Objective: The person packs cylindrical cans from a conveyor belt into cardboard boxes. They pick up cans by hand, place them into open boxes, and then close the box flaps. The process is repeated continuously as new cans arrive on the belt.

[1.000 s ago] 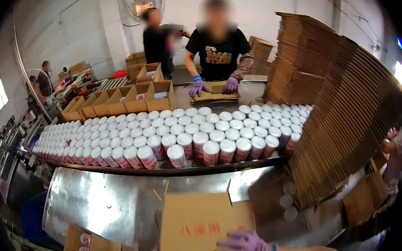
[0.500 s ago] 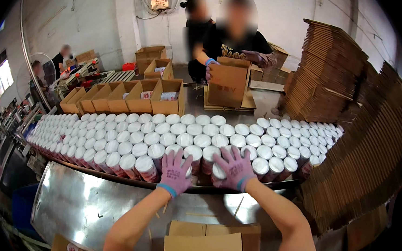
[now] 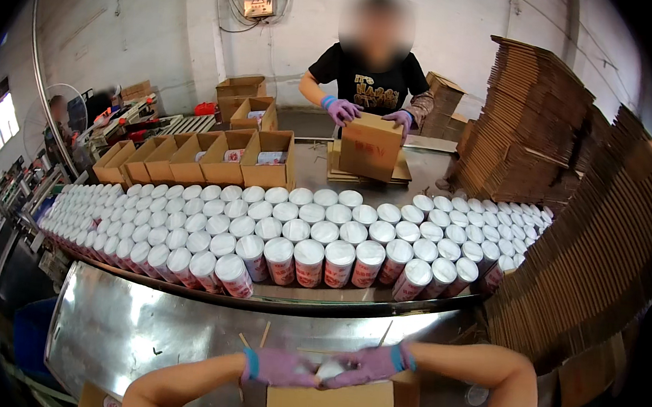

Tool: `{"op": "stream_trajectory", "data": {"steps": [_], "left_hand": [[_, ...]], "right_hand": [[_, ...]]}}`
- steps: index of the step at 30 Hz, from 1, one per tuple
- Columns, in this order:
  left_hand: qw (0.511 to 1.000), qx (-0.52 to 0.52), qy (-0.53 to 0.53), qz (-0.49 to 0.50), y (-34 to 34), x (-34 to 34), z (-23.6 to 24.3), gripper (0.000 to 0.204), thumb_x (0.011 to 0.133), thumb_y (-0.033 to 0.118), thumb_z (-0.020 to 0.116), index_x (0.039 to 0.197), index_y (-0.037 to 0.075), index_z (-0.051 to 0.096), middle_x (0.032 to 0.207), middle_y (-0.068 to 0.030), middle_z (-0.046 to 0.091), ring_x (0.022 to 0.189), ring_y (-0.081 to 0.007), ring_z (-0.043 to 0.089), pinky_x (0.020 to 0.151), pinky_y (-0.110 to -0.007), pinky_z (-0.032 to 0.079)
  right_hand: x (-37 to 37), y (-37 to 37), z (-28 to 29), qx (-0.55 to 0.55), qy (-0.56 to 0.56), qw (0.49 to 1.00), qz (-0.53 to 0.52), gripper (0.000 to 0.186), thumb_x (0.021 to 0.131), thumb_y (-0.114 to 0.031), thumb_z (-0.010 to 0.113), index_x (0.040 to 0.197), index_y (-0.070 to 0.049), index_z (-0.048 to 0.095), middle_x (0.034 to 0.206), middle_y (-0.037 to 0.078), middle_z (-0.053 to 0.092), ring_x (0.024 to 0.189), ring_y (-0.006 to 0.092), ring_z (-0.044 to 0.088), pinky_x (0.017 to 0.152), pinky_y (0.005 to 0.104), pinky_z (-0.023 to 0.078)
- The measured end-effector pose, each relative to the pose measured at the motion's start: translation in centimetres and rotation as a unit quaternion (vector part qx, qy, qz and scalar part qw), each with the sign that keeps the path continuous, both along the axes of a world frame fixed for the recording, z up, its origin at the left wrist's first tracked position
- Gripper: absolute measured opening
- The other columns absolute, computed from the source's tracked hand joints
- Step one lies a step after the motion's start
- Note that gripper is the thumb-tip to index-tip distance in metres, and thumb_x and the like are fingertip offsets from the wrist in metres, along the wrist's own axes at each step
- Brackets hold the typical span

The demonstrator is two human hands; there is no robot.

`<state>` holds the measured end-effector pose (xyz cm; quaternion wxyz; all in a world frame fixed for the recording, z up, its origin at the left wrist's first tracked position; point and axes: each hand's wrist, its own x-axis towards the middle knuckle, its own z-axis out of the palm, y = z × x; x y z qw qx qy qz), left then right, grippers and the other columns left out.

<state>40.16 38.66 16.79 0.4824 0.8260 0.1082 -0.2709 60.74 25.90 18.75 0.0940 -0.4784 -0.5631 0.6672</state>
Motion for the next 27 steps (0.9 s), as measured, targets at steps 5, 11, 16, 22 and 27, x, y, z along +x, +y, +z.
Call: {"op": "stream_trajectory", "data": {"steps": [5,11,16,22,27], "left_hand": [[0.989,-0.113,0.047,-0.081,0.1,0.1,-1.9,0.068,0.090,0.062,0.045,0.124,0.004,0.055,0.112,-0.0158,0.062,0.102,-0.0228,0.057,0.090,-0.035,0.044],[0.750,0.485,-0.413,0.177,8.4,7.4,0.1,0.070,0.077,0.043,0.065,0.134,0.008,0.046,0.127,-0.0187,0.050,0.119,-0.0371,0.046,0.102,-0.047,0.034],[0.710,0.623,-0.265,0.195,7.8,11.2,-3.6,0.081,0.067,0.036,0.071,0.134,0.003,0.040,0.135,-0.0180,0.040,0.127,-0.0367,0.035,0.109,-0.053,0.022],[0.758,0.534,-0.334,0.172,4.4,6.2,-1.9,0.075,0.063,0.027,0.077,0.130,0.009,0.046,0.120,-0.0156,0.045,0.117,-0.0344,0.042,0.101,-0.050,0.033],[0.859,0.350,-0.334,0.165,1.8,-0.4,2.8,0.069,0.064,0.036,0.079,0.123,0.011,0.055,0.112,-0.0173,0.050,0.109,-0.0357,0.047,0.096,-0.046,0.039]], "right_hand": [[-0.9,1.7,-3.3,-0.151,0.005,0.979,0.134,0.074,0.085,-0.065,0.053,0.135,-0.010,0.047,0.112,0.009,0.061,0.097,0.0199,0.057,0.087,0.0319,0.046],[5.8,11.0,1.6,0.521,-0.508,0.683,-0.060,0.081,0.072,-0.058,0.068,0.138,-0.019,0.043,0.136,0.013,0.045,0.126,0.0313,0.043,0.102,0.0496,0.033],[6.7,11.9,-2.3,0.510,-0.597,0.612,-0.092,0.089,0.067,-0.064,0.068,0.140,-0.021,0.039,0.139,0.006,0.043,0.128,0.0286,0.040,0.098,0.0546,0.032],[5.2,8.3,-1.6,0.593,-0.501,0.629,-0.032,0.074,0.065,-0.051,0.073,0.126,-0.014,0.051,0.103,-0.001,0.060,0.087,0.0150,0.061,0.073,0.0351,0.042],[2.3,3.2,2.6,0.522,-0.404,0.751,-0.025,0.084,0.066,-0.056,0.073,0.132,-0.011,0.047,0.112,0.005,0.060,0.097,0.0222,0.061,0.081,0.0370,0.043]]}}
